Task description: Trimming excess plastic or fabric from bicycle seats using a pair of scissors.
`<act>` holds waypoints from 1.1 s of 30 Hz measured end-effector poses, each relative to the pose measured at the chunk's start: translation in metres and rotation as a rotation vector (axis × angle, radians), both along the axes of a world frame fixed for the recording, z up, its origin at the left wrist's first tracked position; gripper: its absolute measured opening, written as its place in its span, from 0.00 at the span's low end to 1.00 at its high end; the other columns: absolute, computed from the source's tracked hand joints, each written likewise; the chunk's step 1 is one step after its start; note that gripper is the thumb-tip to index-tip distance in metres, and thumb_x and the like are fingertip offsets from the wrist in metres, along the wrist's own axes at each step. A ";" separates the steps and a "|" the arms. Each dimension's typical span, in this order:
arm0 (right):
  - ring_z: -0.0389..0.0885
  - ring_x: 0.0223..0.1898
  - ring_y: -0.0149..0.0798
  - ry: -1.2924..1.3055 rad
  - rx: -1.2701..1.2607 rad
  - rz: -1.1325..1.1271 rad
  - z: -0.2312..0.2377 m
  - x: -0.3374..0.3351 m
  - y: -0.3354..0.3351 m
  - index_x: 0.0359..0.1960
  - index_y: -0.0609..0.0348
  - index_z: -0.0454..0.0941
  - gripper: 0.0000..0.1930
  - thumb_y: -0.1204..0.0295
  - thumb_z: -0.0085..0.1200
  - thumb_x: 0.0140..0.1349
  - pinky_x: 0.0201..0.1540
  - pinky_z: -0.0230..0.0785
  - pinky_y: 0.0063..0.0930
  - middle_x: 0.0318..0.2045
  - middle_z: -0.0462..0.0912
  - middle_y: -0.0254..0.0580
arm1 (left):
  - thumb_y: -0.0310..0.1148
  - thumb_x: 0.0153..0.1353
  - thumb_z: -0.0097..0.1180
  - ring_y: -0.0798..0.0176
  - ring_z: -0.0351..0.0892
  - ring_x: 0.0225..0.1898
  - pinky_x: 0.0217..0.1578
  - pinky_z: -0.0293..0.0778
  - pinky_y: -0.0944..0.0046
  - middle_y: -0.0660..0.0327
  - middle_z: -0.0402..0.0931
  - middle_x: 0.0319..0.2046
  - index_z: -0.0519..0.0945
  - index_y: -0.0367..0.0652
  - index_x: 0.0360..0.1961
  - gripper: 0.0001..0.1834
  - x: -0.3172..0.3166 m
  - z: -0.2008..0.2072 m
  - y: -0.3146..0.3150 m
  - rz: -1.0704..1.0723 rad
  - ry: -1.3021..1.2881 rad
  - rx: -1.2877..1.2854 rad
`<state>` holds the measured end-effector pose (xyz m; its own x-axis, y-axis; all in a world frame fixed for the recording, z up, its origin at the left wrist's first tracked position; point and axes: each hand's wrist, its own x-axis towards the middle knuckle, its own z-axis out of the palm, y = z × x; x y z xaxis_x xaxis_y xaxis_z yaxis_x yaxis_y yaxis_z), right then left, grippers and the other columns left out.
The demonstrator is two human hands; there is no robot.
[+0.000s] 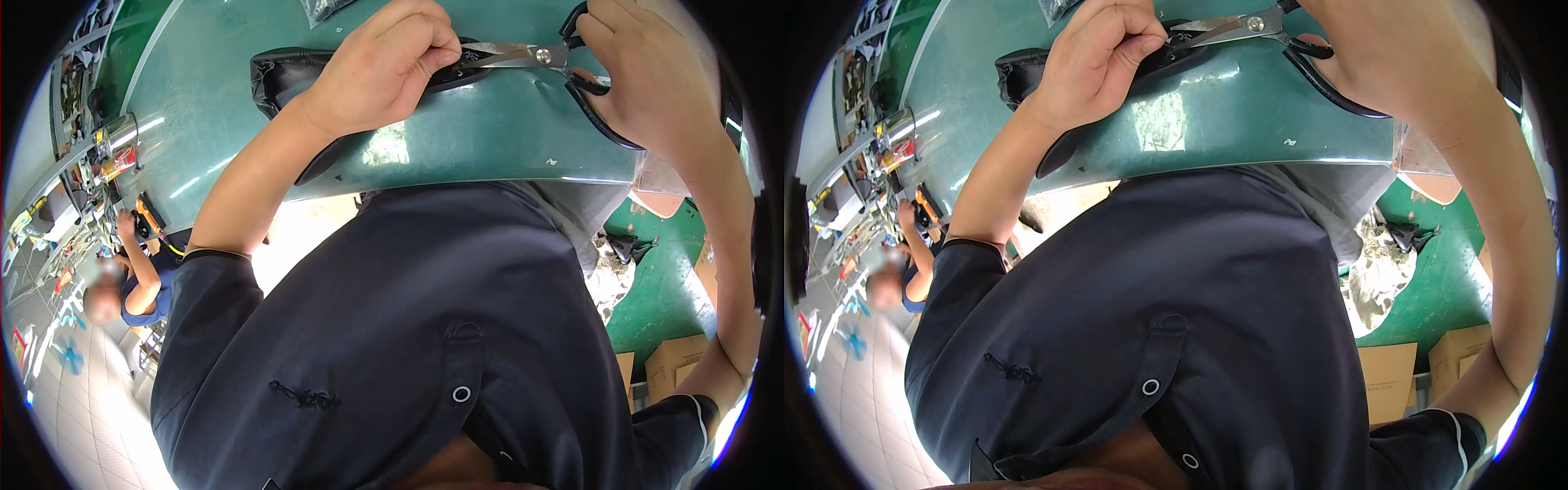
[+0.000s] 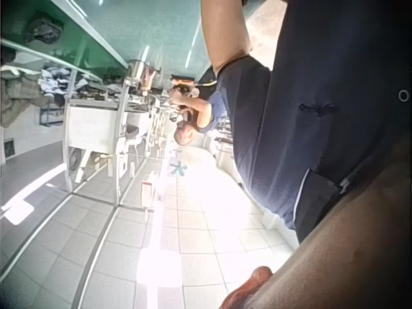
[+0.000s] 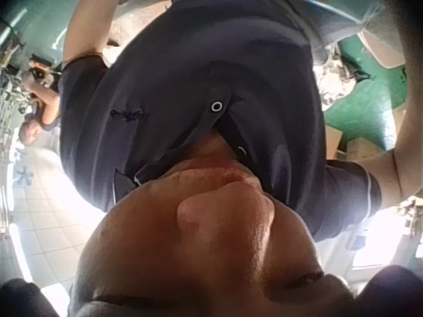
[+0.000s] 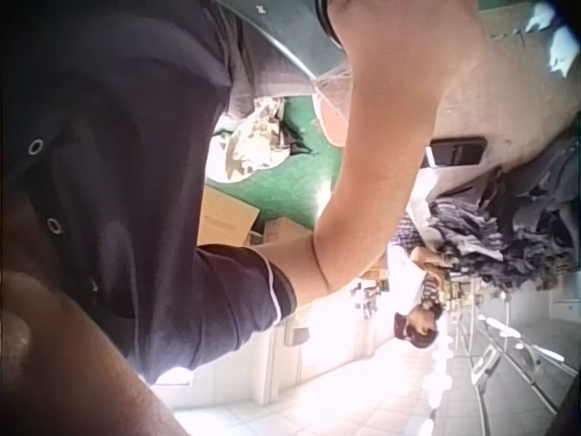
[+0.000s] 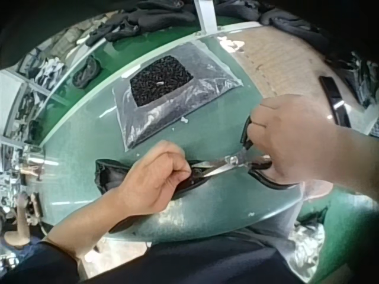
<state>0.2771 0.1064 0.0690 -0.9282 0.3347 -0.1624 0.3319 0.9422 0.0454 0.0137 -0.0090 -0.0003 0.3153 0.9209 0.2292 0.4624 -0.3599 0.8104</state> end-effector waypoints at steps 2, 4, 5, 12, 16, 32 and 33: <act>0.80 0.40 0.44 0.009 0.002 0.014 0.001 -0.008 0.000 0.27 0.57 0.79 0.17 0.58 0.67 0.43 0.45 0.74 0.36 0.32 0.80 0.39 | 0.16 0.61 0.61 0.46 0.77 0.39 0.42 0.75 0.58 0.49 0.73 0.39 0.76 0.36 0.40 0.09 -0.014 -0.028 0.012 -0.085 0.034 0.278; 0.80 0.41 0.45 -0.045 -0.020 -0.056 0.001 -0.010 0.002 0.27 0.57 0.79 0.16 0.59 0.67 0.44 0.45 0.74 0.38 0.32 0.80 0.40 | 0.16 0.61 0.61 0.46 0.77 0.39 0.42 0.75 0.58 0.49 0.73 0.39 0.76 0.36 0.40 0.08 -0.008 -0.020 0.017 -0.186 0.052 0.559; 0.80 0.41 0.45 -0.048 -0.022 -0.056 0.002 -0.010 0.004 0.27 0.57 0.79 0.16 0.59 0.67 0.44 0.45 0.74 0.38 0.32 0.80 0.40 | 0.17 0.61 0.61 0.47 0.77 0.39 0.42 0.75 0.58 0.50 0.73 0.39 0.76 0.36 0.40 0.08 -0.006 -0.011 0.006 -0.090 0.024 0.282; 0.82 0.39 0.47 -0.061 -0.064 -0.065 0.004 -0.016 0.002 0.28 0.57 0.80 0.17 0.58 0.68 0.45 0.44 0.75 0.39 0.31 0.80 0.41 | 0.17 0.61 0.61 0.47 0.77 0.39 0.42 0.75 0.58 0.49 0.73 0.39 0.77 0.36 0.39 0.08 -0.003 -0.001 -0.002 0.036 -0.068 -0.034; 0.82 0.38 0.47 -0.100 -0.051 0.009 -0.005 -0.021 0.005 0.30 0.57 0.81 0.15 0.58 0.66 0.49 0.45 0.75 0.39 0.31 0.81 0.41 | 0.17 0.61 0.61 0.47 0.77 0.39 0.42 0.75 0.58 0.49 0.73 0.39 0.77 0.36 0.39 0.07 -0.003 0.004 0.000 -0.035 0.125 0.097; 0.82 0.39 0.52 0.314 0.106 -0.095 -0.039 0.033 0.029 0.33 0.59 0.77 0.14 0.65 0.69 0.56 0.38 0.74 0.45 0.33 0.79 0.44 | 0.19 0.65 0.60 0.59 0.78 0.36 0.38 0.74 0.65 0.53 0.75 0.37 0.79 0.36 0.37 0.03 -0.008 0.000 -0.001 0.088 -0.576 -0.235; 0.82 0.37 0.54 0.326 0.117 -0.191 -0.039 0.039 0.033 0.31 0.59 0.76 0.14 0.66 0.68 0.55 0.37 0.74 0.46 0.33 0.80 0.45 | 0.21 0.66 0.62 0.64 0.80 0.35 0.38 0.76 0.66 0.58 0.78 0.37 0.79 0.38 0.38 0.03 -0.011 0.001 0.000 0.132 -0.604 -0.296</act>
<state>0.3165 0.1396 0.0302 -0.8441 0.5050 0.1801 0.5152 0.8570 0.0119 0.0027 -0.0092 0.0007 0.0923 0.9938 0.0621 -0.0772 -0.0550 0.9955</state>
